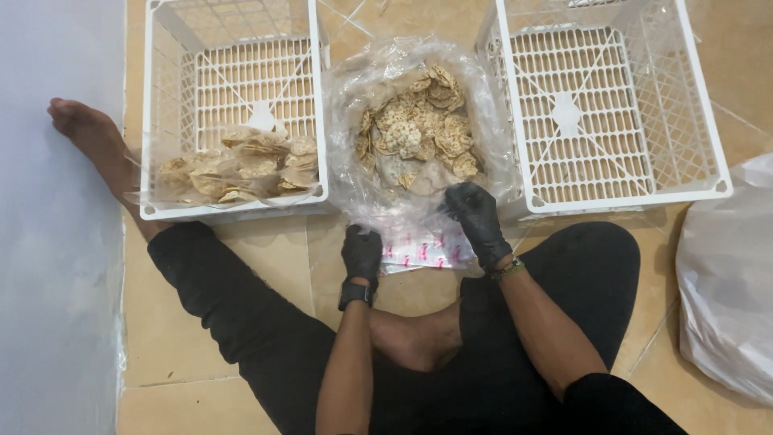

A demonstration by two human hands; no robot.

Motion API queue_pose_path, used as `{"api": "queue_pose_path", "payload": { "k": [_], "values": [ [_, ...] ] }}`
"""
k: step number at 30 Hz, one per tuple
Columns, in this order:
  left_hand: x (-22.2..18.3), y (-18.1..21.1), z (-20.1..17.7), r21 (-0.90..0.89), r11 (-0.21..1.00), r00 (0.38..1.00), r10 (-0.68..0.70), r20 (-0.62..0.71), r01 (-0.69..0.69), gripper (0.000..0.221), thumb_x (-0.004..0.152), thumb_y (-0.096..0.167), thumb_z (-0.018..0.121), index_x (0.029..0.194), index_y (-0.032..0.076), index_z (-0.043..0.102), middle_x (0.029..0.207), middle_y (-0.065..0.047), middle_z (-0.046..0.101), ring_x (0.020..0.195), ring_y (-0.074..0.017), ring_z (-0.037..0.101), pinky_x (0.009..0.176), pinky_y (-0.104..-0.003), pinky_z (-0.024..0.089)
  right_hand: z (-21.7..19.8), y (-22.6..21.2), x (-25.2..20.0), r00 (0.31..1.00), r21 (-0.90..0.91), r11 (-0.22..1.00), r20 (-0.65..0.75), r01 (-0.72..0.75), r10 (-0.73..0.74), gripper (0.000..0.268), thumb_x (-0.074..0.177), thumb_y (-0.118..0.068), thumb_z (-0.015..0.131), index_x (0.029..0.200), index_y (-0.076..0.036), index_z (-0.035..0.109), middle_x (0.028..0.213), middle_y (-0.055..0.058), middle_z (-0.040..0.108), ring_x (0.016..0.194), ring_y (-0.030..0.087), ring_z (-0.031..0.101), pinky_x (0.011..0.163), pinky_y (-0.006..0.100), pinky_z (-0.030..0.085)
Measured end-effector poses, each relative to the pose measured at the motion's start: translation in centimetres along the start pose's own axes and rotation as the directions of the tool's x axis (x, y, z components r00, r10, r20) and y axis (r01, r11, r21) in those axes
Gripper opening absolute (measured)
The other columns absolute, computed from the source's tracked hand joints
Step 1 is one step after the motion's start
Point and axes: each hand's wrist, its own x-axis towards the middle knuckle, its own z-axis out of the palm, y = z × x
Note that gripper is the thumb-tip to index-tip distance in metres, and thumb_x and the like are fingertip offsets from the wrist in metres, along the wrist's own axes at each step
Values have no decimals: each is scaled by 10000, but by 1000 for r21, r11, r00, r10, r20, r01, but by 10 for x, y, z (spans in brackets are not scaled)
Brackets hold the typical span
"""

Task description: Sorting and transferring dried food items from a plastic bag into a plastic basket

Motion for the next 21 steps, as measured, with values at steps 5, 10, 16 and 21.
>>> {"api": "queue_pose_path", "payload": {
  "k": [5,10,16,21],
  "values": [
    [-25,18,-3,-74,995,991,-65,118,74,501,811,526,611,1256,298,643,1172,-11,746,1204,-272,659,1036,-393,525,-12,25,12,999,36,999,-48,9,-7,227,950,-128,802,824,-84,619,795,79,719,748,136,685,735,317,597],
    [-19,36,-45,-369,919,989,-150,5,141,573,839,357,635,1388,251,506,1109,-91,735,986,-302,738,927,-413,593,-17,-2,9,998,-133,990,-39,48,-54,187,960,-202,801,884,-93,669,848,96,735,808,180,709,766,385,605],
    [27,30,-118,-948,313,961,-241,-133,-53,509,920,527,609,1313,255,434,1127,-94,601,954,-352,703,842,-545,598,-28,10,14,965,-565,791,236,235,-118,171,904,-305,822,998,-179,755,890,88,751,904,335,746,772,419,616],
    [63,45,-155,-933,354,923,-332,-195,-70,462,820,227,847,1115,115,510,965,-196,690,849,-452,766,781,-608,592,-10,-20,1,917,-539,765,363,352,-166,119,945,-290,766,951,-179,727,863,95,748,929,321,727,840,407,578]
  ]
}}
